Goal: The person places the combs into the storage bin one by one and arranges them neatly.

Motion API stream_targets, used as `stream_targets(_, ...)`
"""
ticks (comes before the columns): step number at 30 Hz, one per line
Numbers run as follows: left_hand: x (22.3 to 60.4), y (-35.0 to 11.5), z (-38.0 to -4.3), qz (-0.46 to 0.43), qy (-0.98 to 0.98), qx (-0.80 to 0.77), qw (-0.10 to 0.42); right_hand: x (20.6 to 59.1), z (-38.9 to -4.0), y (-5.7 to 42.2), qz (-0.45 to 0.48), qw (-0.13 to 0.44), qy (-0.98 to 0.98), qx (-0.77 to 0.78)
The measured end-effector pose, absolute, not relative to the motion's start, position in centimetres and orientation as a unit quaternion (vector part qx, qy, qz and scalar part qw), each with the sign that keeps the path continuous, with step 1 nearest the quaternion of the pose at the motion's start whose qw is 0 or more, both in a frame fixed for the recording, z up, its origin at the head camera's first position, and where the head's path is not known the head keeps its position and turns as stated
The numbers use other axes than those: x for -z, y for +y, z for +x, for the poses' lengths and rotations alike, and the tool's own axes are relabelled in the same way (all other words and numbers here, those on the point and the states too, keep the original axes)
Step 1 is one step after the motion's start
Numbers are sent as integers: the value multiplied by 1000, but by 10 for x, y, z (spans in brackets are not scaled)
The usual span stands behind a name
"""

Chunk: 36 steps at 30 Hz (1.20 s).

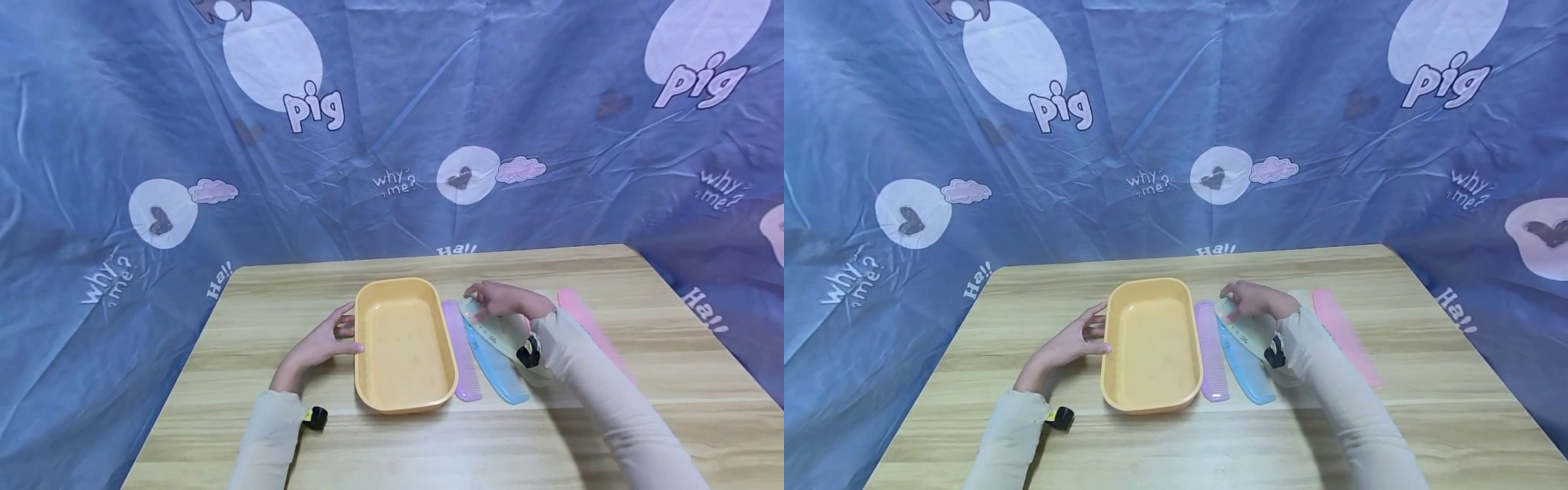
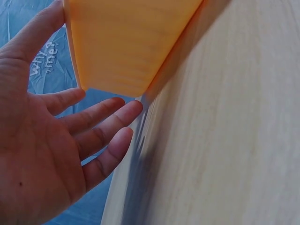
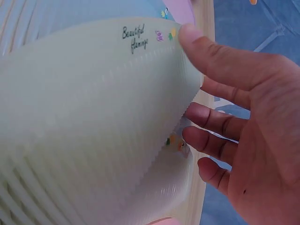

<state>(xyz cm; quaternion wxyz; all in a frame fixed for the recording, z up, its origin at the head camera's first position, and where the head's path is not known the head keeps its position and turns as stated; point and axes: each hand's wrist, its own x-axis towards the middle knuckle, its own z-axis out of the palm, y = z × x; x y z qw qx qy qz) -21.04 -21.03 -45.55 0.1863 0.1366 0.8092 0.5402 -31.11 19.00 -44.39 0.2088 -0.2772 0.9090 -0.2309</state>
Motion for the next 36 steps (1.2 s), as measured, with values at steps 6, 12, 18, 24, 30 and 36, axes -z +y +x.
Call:
stream_targets(6, 457, -210, -212, 137, 808, -541, 189, 441, -311, 188, -266, 217, 910, 233)
stream_targets(12, 455, -211, -213, 140, 809, -539, 189, 441, -312, 188, -258, 221, 908, 245)
stream_targets(18, 455, -212, -213, 138, 807, -542, 189, 440, -313, 187, -252, 224, 905, 258)
stream_targets(24, 455, -212, -212, 130, 805, -546, 193, 436, -315, 186, -256, 235, 902, 256)
stream_targets(30, 455, -211, -213, 129, 802, -549, 196, 432, -318, 186, -260, 251, 899, 245)
stream_targets(36, 456, -212, -213, 135, 801, -549, 195, 428, -317, 188, -269, 264, 893, 245)
